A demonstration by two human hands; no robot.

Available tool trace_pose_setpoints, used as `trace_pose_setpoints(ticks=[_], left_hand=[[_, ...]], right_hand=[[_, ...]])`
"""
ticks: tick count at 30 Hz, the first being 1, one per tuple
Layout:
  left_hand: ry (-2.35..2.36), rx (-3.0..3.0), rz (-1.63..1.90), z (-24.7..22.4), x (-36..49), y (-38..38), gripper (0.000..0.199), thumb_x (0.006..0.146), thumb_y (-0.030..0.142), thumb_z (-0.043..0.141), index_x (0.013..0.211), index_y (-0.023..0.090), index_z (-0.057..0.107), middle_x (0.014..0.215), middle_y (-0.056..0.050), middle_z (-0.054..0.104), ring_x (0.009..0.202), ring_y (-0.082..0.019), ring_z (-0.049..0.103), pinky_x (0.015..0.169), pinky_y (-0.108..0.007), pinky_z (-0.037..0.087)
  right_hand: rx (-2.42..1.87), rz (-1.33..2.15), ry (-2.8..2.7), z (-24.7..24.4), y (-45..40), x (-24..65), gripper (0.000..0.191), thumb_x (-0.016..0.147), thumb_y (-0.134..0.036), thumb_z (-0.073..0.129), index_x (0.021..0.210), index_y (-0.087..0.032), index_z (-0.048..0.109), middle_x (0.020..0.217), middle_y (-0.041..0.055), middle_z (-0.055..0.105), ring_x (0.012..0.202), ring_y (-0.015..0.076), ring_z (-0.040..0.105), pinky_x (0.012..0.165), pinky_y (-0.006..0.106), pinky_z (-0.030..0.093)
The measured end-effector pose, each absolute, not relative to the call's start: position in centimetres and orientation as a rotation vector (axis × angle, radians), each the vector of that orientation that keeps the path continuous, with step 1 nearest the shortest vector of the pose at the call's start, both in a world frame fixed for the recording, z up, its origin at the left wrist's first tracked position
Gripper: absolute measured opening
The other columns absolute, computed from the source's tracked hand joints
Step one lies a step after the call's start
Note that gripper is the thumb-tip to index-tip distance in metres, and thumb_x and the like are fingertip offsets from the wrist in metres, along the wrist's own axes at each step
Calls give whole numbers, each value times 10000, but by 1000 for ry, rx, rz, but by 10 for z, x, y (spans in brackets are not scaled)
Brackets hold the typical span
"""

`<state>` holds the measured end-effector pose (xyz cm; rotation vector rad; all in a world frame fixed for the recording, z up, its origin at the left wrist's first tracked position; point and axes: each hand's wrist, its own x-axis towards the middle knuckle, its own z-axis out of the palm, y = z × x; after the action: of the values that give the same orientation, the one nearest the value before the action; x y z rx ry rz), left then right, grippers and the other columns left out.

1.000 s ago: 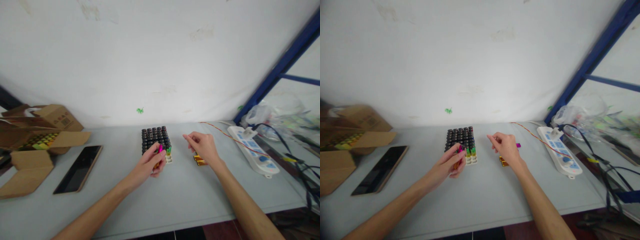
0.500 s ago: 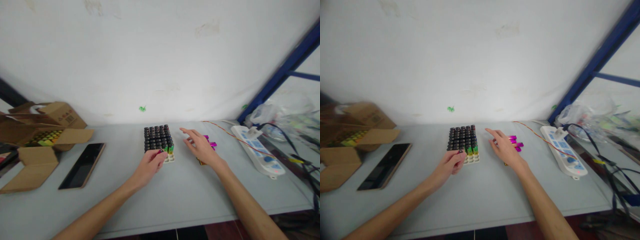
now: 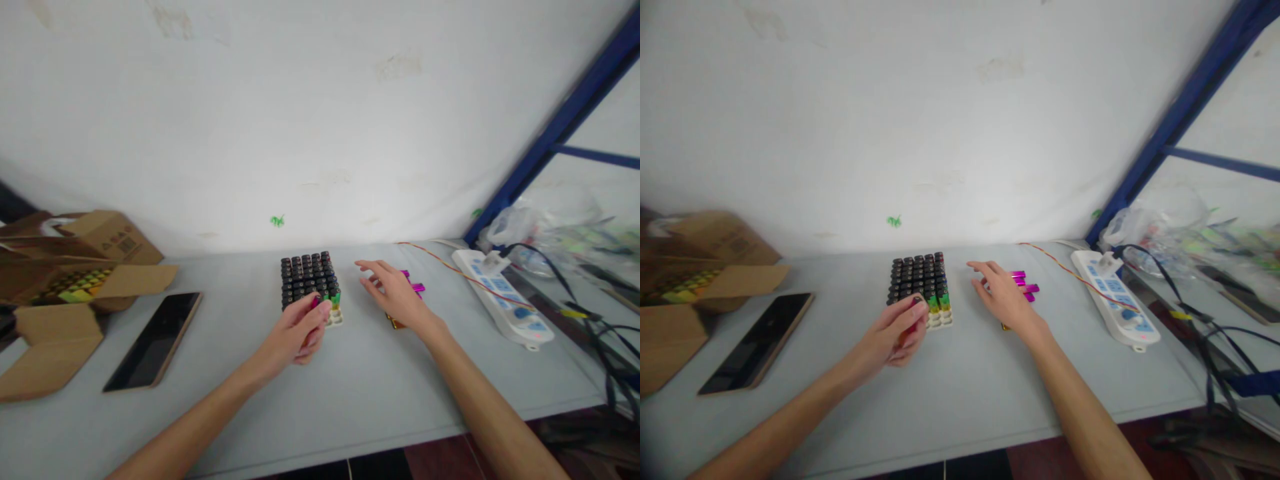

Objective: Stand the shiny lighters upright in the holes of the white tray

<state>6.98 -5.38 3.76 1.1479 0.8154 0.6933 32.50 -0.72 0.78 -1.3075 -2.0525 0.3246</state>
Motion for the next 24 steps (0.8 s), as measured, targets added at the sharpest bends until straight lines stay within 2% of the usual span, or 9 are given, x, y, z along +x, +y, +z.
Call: trace_pose_setpoints(ticks=[3, 7, 11, 14, 17, 21, 24], left_hand=[[709, 1176, 752, 45, 65, -52, 331, 955, 515, 658, 989, 271, 435, 552, 129, 445, 358, -72, 369, 312, -157, 338], [654, 1226, 862, 54, 56, -45, 252, 1020, 457, 575, 981, 280, 400, 583, 109, 526, 400, -124, 532, 328, -191, 418], [715, 1372, 991, 59, 47, -38, 229, 1035, 464, 544, 1037, 236, 522, 809, -1, 679, 600, -152, 663, 510, -267, 551], [892, 1601, 1136, 62, 43, -34, 316, 1033, 475, 543, 1120, 196, 662, 911, -42, 666, 720, -150, 674, 642, -278, 565], [1038, 1864, 1207, 63, 41, -32, 347, 1021, 466, 560, 1104, 187, 748, 991, -72, 660, 866, -175, 666, 761, -291, 566], [1083, 2016, 1168, 58, 39, -30, 306, 1018, 415, 574, 1190, 214, 728, 1051, -70, 708, 915, -184, 680, 834, -309, 564], [1112, 2145, 1124, 54, 38, -30, 261, 976, 386, 652, 1172, 227, 720, 1045, -56, 748, 909, -188, 702, 875, -327, 568]], right_hand=[[-1344, 314, -2056, 10, -8, 325, 245, 1049, -254, 532, 1233, -196, 682, 1147, 98, 738, 885, 206, 733, 859, 365, 583], [-1346, 283, -2063, 12, -9, 324, 228, 1051, -249, 537, 1197, -186, 700, 1113, 95, 755, 878, 206, 732, 848, 353, 567], [-1345, 288, -2079, 16, -11, 323, 245, 1051, -232, 531, 1221, -177, 698, 1093, 100, 754, 863, 200, 727, 810, 329, 563], [-1360, 279, -2101, 19, -13, 323, 253, 1052, -217, 525, 1227, -162, 699, 1102, 107, 750, 870, 201, 724, 815, 325, 557], [-1366, 269, -2109, 20, -13, 323, 250, 1050, -215, 532, 1230, -165, 697, 1110, 105, 749, 875, 199, 724, 825, 325, 552], [-1374, 279, -2113, 19, -13, 324, 244, 1049, -218, 533, 1219, -165, 699, 1108, 106, 750, 854, 197, 726, 824, 330, 554], [-1392, 286, -2115, 20, -12, 324, 241, 1052, -226, 527, 1204, -168, 705, 1103, 108, 753, 844, 200, 727, 814, 333, 555]])
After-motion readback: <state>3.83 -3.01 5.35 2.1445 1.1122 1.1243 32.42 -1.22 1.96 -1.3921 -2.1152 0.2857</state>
